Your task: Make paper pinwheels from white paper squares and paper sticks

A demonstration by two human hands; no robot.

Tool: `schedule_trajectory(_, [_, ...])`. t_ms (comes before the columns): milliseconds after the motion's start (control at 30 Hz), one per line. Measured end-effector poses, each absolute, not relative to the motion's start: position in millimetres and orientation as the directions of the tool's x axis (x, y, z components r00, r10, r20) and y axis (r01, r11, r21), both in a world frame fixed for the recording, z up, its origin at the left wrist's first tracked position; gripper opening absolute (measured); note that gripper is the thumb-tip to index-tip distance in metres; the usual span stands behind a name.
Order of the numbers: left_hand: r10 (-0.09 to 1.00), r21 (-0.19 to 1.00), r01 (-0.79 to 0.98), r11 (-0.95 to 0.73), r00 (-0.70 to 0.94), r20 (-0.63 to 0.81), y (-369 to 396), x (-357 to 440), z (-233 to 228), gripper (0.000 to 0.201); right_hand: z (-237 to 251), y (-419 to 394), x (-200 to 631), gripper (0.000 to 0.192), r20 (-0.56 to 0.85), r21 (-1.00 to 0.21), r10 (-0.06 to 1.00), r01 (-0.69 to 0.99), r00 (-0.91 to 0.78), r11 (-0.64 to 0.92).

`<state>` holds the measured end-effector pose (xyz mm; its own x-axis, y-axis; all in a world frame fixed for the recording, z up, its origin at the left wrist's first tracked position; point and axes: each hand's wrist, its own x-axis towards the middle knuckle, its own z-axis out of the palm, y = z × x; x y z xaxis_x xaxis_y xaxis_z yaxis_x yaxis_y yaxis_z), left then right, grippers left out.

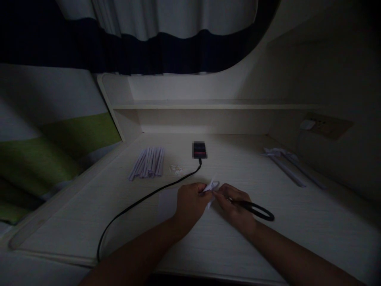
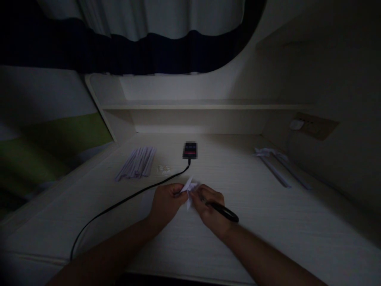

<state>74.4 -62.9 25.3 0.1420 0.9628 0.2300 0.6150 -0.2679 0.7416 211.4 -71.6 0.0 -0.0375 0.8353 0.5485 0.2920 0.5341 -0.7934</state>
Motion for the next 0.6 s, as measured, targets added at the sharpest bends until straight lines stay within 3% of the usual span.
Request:
schedule_trajectory(100, [0.957,0.709,0.649,-0.274,0.110,0.269,-65.9,76.5,26.8,0.022,0.1,-72.1,204.5,0.023,0.273,-0.958,0.959,0.113,0.071,0.265])
schedule_trajectory(167, [0.949,0.674,0.680,-0.289,0.112,0.294,-67.6,77.4,27.7,0.021,-1.4,-70.3,202.4,0.022,0.164,-0.985,0.983,-0.049,0.077,0.168])
schedule_trajectory(233, [0.943,0.641,0.705,-0.303,0.123,0.311,-68.9,77.7,28.3,0.019,-2.7,-68.6,202.8,0.020,0.161,-0.982,0.985,-0.093,0.061,0.166])
schedule_trajectory(333, [0.944,0.625,0.719,-0.303,0.137,0.301,-69.4,77.1,28.9,0.019,-2.8,-65.8,209.5,0.019,0.353,-0.929,0.936,0.115,-0.010,0.352])
schedule_trajectory(400, [0.952,0.625,0.724,-0.291,0.153,0.265,-68.3,75.6,29.9,0.019,-1.8,-62.7,217.5,0.018,0.581,-0.741,0.794,0.288,-0.176,0.606])
schedule_trajectory(467, [0.957,0.613,0.737,-0.286,0.191,0.217,-66.2,73.0,31.7,0.018,-0.4,-58.6,226.3,0.015,0.730,-0.439,0.547,0.333,-0.409,0.834])
schedule_trajectory(533, [0.952,0.595,0.744,-0.303,0.255,0.166,-63.5,69.8,34.4,0.017,1.7,-55.2,233.3,0.016,0.729,-0.152,0.330,0.329,-0.599,0.932])
schedule_trajectory(600, [0.941,0.587,0.743,-0.322,0.319,0.112,-60.9,66.4,37.4,0.016,4.1,-53.8,236.7,0.022,0.666,0.024,0.228,0.325,-0.711,0.945])
